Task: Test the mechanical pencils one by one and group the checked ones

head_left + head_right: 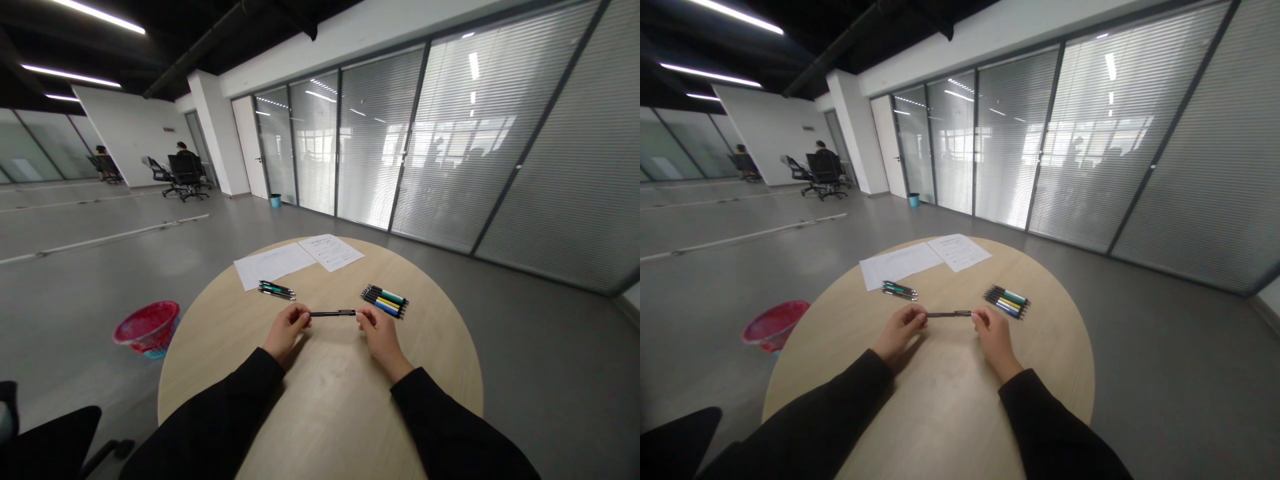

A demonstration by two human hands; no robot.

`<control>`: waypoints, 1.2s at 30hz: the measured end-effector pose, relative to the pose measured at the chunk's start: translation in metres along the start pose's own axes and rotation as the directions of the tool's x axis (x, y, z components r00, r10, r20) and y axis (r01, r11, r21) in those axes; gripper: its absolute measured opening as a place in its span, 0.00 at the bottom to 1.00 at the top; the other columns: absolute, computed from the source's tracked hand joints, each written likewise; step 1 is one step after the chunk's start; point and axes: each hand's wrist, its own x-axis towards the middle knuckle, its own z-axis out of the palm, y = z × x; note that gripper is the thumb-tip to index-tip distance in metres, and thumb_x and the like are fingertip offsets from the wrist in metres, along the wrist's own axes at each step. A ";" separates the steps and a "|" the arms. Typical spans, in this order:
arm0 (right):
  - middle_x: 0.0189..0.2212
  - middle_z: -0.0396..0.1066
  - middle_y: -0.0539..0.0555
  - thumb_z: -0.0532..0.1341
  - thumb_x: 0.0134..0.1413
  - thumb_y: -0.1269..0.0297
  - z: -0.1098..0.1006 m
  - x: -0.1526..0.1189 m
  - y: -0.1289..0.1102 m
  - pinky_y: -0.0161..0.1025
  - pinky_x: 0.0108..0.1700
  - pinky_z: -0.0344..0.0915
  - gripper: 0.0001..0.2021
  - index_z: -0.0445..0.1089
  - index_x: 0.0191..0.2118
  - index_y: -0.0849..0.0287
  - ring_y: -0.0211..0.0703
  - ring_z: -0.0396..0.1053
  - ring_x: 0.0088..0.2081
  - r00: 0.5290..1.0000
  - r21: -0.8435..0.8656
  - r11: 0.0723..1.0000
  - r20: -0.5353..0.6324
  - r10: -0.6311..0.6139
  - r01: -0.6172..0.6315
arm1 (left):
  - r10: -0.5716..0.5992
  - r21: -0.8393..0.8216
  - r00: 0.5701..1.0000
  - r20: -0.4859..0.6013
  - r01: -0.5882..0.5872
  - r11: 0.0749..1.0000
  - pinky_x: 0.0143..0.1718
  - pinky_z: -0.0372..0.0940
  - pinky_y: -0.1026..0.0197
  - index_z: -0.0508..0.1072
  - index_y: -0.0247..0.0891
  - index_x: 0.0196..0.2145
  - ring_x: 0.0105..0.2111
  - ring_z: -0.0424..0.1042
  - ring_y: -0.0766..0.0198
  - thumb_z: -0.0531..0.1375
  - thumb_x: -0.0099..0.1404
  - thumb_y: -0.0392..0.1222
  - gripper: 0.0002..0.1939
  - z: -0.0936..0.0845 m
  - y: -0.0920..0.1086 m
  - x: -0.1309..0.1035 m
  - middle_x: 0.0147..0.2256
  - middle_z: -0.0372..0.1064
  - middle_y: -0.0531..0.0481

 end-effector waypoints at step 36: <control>0.23 0.66 0.49 0.57 0.59 0.54 0.002 0.000 0.002 0.34 0.28 0.61 0.14 0.68 0.30 0.59 0.40 0.65 0.24 0.998 0.076 0.996 0.013 0.054 -0.055 | 0.004 0.007 1.000 0.008 -0.004 1.000 0.33 0.64 0.62 0.72 0.35 0.32 0.27 0.69 0.65 0.65 0.58 0.47 0.12 0.000 -0.002 0.000 0.25 0.69 0.52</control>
